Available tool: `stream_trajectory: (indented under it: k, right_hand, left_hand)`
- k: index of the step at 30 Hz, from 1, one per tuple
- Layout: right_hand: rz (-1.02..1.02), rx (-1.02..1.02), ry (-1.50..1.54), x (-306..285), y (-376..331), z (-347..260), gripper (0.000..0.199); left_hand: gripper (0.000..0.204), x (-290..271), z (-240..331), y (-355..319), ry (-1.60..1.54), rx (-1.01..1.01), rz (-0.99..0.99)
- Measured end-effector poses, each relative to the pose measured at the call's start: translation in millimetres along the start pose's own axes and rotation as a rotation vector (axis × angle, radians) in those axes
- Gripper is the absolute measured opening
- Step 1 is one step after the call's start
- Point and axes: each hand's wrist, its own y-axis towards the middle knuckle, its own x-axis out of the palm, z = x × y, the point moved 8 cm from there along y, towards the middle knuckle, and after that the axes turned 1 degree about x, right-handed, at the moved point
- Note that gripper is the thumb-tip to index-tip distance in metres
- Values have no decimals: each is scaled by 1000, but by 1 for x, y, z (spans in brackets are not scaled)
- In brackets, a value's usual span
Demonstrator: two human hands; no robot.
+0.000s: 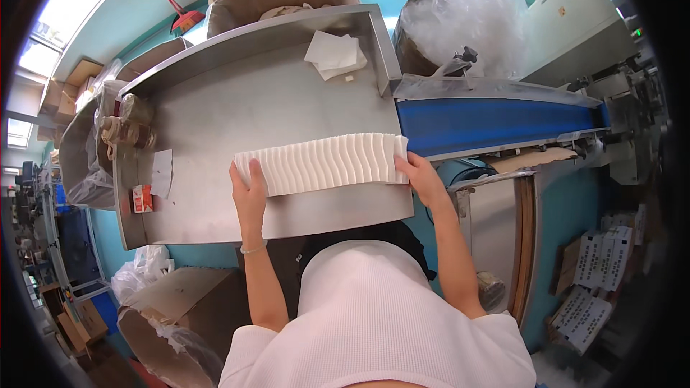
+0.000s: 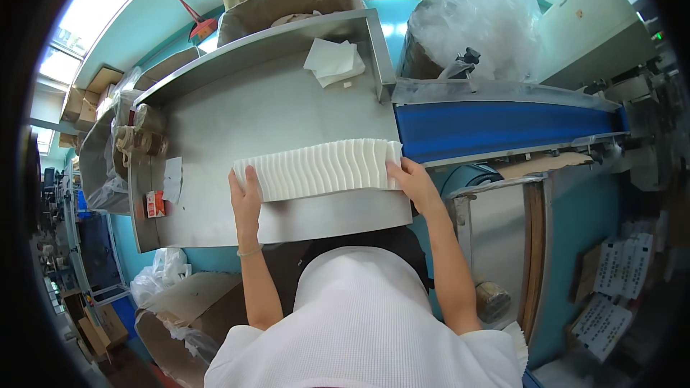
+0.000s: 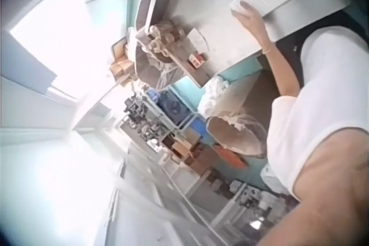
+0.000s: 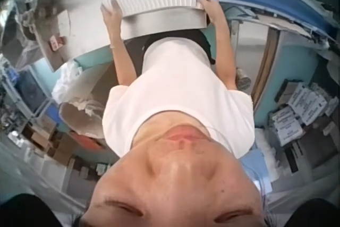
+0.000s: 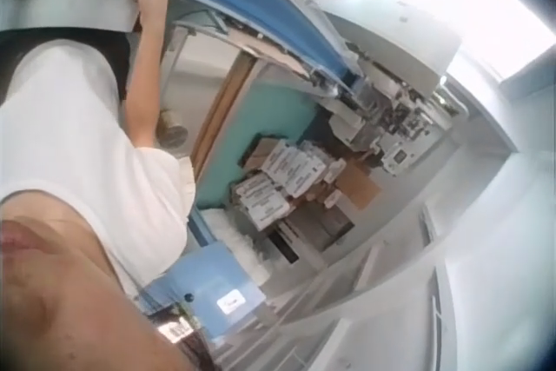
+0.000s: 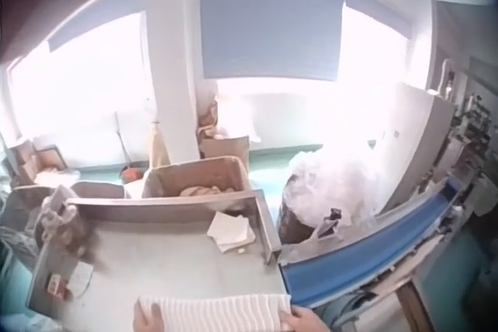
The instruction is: Sorting and stacking folded paper products from a conveyor belt onto a workbench.
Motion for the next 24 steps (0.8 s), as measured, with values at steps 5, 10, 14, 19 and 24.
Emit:
stream_trajectory:
  k: [5, 10, 14, 19, 24]
  right_hand:
    - [182, -75, 423, -30, 2, -1, 34]
    - [43, -240, -130, 20, -6, -35, 42]
    - [-75, 82, 603, 24, 0, -12, 39]
    - [-26, 97, 283, 1, -12, 13, 42]
    - [146, -31, 147, -12, -7, -10, 50]
  left_hand:
    - [80, 1, 13, -14, 175, 129, 124]
    - [83, 7, 24, -15, 356, 248, 130]
    - [81, 17, 25, -19, 317, 232, 109]
    - [81, 18, 26, -27, 284, 232, 116]
    - [82, 31, 30, -35, 267, 210, 60]
